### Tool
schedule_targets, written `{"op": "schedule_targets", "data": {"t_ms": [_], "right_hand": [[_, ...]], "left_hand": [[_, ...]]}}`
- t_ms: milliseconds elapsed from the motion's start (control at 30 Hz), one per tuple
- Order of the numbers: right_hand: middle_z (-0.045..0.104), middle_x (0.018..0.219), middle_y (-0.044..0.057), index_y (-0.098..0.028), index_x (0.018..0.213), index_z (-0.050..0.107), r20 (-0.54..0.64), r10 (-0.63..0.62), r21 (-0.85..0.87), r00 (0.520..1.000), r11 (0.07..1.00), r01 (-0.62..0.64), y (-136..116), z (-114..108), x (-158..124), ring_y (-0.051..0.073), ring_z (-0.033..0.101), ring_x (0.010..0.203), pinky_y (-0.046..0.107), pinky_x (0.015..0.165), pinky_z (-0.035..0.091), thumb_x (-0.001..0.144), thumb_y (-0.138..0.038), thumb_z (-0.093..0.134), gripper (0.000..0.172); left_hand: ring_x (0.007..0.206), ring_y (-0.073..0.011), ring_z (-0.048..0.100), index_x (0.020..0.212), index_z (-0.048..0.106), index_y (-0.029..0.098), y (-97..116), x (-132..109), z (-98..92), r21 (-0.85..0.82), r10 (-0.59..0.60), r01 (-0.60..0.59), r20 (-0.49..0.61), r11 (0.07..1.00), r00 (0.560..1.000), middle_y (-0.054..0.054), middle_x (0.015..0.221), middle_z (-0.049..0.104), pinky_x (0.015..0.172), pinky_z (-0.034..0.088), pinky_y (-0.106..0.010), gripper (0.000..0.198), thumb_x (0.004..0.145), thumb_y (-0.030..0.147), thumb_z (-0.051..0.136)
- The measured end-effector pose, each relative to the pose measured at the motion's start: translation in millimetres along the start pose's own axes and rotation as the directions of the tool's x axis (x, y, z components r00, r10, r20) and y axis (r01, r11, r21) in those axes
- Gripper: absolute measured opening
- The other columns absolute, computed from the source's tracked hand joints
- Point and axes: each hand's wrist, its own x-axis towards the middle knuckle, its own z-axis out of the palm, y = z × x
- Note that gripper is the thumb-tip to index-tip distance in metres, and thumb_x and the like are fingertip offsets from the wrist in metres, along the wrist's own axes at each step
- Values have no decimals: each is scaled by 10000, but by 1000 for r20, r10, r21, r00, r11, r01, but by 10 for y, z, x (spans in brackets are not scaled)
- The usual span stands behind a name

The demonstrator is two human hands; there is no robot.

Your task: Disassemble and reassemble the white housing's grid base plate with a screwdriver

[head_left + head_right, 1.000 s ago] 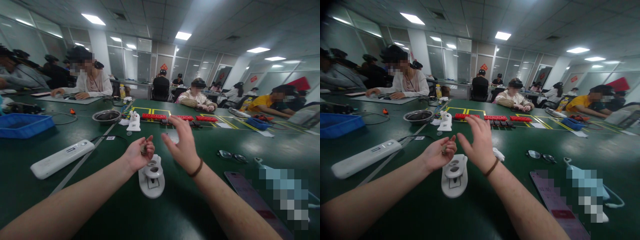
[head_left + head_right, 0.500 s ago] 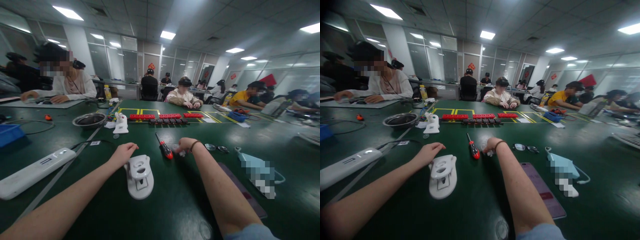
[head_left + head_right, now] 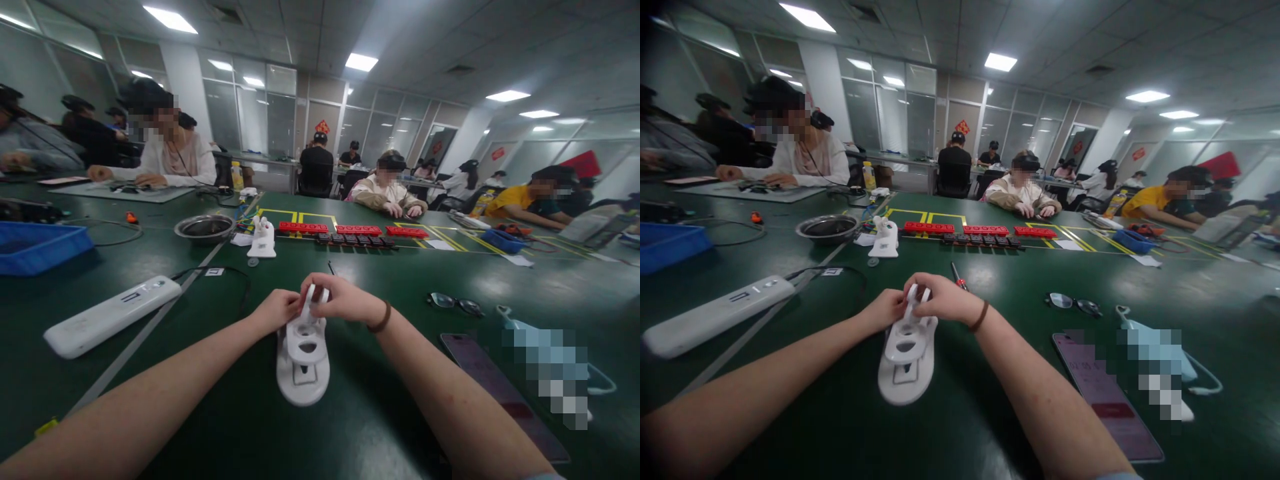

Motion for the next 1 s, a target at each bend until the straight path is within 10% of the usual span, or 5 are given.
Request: {"op": "schedule_targets", "data": {"t_ms": [700,867,1000], "right_hand": [[567,853,-19,-164,897,549,189,-145,-40,971,987,155,-46,141,-1,108,522,761,215,691,424,665,13,561,293],[585,914,14,-155,907,576,319,-25,-32,947,999,37,-29,110,-10,134,556,830,241,740,440,774,-224,574,149],[601,893,44,-146,920,583,49,-123,-184,991,974,130,-216,-6,-128,168,562,830,285,750,435,842,-412,444,310]], "left_hand": [[525,-157,454,395,546,173,37,22,-29,20,-13,13,32,1000,999,-4,454,521,498,292,-234,125,514,158,581],[561,-147,465,538,616,139,2,25,-28,2,-23,23,39,1000,999,6,527,552,510,290,-229,119,599,225,560],[594,-138,460,580,616,123,94,-26,-31,-27,-18,19,56,999,998,14,552,543,546,290,-233,204,677,281,531]]}}
